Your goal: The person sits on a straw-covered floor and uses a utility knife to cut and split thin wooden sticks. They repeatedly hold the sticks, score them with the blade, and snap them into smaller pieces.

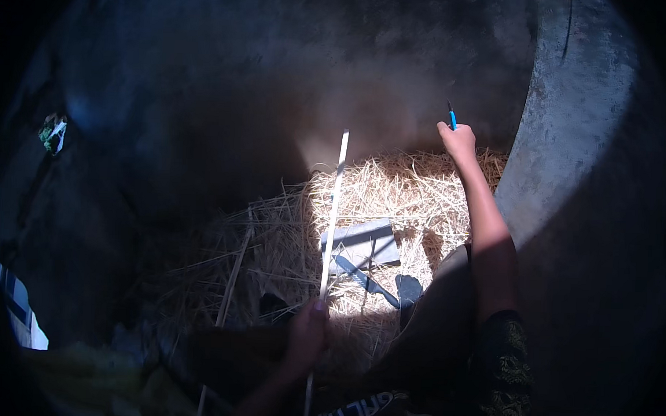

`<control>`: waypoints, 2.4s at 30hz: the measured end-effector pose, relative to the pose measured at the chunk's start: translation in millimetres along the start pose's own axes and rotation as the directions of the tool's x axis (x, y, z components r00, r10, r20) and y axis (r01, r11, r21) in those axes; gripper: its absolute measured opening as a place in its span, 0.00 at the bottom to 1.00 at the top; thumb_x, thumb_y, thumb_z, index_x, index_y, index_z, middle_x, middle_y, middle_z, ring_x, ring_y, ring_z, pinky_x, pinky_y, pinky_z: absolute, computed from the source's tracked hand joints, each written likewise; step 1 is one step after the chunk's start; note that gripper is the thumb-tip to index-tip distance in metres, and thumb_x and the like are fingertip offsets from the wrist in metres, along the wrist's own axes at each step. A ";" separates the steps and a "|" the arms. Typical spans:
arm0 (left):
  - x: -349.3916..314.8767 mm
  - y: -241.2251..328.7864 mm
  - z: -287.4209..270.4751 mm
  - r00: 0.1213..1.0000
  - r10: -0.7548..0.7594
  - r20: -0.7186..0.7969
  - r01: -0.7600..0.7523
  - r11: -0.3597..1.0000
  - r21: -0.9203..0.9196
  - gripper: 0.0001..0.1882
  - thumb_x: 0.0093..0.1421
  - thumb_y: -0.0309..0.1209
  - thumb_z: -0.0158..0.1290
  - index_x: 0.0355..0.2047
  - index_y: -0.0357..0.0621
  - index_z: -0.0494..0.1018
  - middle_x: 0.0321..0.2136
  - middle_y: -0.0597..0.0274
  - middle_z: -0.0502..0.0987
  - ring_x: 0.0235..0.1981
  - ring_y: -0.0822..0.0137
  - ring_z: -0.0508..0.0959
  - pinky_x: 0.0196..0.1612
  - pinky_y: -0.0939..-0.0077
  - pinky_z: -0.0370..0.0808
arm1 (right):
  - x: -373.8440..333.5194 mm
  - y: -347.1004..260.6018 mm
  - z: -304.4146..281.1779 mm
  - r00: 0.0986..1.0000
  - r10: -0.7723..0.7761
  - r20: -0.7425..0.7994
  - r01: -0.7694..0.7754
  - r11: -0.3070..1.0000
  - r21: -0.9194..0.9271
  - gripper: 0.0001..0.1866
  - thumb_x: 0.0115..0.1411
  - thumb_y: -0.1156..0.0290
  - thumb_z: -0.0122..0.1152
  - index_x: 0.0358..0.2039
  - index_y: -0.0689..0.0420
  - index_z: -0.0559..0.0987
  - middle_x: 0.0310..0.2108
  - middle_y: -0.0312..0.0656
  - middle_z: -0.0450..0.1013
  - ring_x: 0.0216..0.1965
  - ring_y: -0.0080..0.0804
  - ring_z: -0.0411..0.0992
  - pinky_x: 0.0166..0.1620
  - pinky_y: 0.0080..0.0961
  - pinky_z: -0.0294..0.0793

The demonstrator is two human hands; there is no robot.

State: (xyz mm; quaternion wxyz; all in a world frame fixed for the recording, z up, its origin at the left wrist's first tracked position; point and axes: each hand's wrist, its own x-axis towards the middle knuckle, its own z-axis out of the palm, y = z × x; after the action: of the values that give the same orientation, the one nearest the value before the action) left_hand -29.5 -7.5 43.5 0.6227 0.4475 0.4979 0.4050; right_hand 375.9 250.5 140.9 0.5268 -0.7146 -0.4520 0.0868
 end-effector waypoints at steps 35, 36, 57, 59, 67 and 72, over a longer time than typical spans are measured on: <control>9.4 14.9 -20.7 0.977 -0.093 0.191 0.104 0.993 -0.048 0.15 0.74 0.44 0.41 0.39 0.47 0.68 0.18 0.77 0.58 0.14 0.81 0.56 0.17 0.83 0.53 | -146.6 -62.5 77.2 0.576 -0.647 0.500 0.798 0.578 -0.171 0.09 0.43 0.65 0.63 0.22 0.56 0.82 0.22 0.49 0.78 0.28 0.47 0.80 0.36 0.41 0.80; 9.0 14.5 -21.3 0.982 -0.089 0.167 0.105 0.990 -0.090 0.15 0.74 0.44 0.41 0.38 0.48 0.68 0.18 0.77 0.58 0.14 0.81 0.56 0.17 0.83 0.53 | -162.4 -69.2 85.4 0.569 -0.630 0.528 0.801 0.569 -0.185 0.08 0.43 0.66 0.63 0.22 0.55 0.82 0.21 0.48 0.78 0.27 0.47 0.79 0.34 0.42 0.80; 6.3 -11.4 -20.4 0.997 -0.056 0.057 0.055 0.998 0.020 0.16 0.75 0.43 0.41 0.34 0.48 0.68 0.21 0.73 0.64 0.22 0.81 0.64 0.25 0.80 0.64 | -96.6 -64.2 63.8 0.948 -0.207 0.243 0.300 0.837 -0.457 0.09 0.51 0.69 0.63 0.30 0.59 0.86 0.27 0.50 0.81 0.32 0.51 0.82 0.39 0.42 0.82; 9.7 -10.6 -21.5 0.998 0.068 -0.014 -0.064 0.979 0.192 0.15 0.74 0.41 0.41 0.34 0.47 0.69 0.21 0.71 0.65 0.21 0.78 0.66 0.26 0.78 0.66 | -125.4 -69.9 67.2 0.873 -0.371 0.318 0.478 0.784 -0.396 0.10 0.49 0.68 0.63 0.30 0.59 0.85 0.26 0.49 0.81 0.30 0.50 0.81 0.38 0.41 0.82; 26.1 -20.2 -34.8 0.880 0.474 -0.023 -0.349 0.679 0.646 0.13 0.73 0.34 0.41 0.36 0.39 0.69 0.22 0.53 0.73 0.24 0.57 0.76 0.30 0.62 0.71 | -256.0 -61.0 108.3 0.336 -0.738 0.584 0.929 0.364 -0.075 0.07 0.48 0.69 0.61 0.24 0.58 0.83 0.16 0.47 0.77 0.20 0.42 0.79 0.23 0.39 0.77; -21.3 22.2 -15.0 0.985 0.170 -0.011 -0.118 0.726 0.678 0.13 0.71 0.38 0.44 0.37 0.40 0.67 0.27 0.43 0.76 0.30 0.42 0.78 0.32 0.53 0.73 | -176.4 -71.5 141.2 0.751 -0.250 0.611 0.585 0.682 -0.440 0.08 0.54 0.74 0.58 0.28 0.60 0.85 0.24 0.51 0.80 0.29 0.47 0.82 0.31 0.39 0.81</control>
State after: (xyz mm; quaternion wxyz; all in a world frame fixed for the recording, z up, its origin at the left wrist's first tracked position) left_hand -49.3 -19.4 68.8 0.3666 0.6649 0.5966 0.2599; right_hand 149.9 218.3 77.5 0.1365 -0.6672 -0.7323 -0.0071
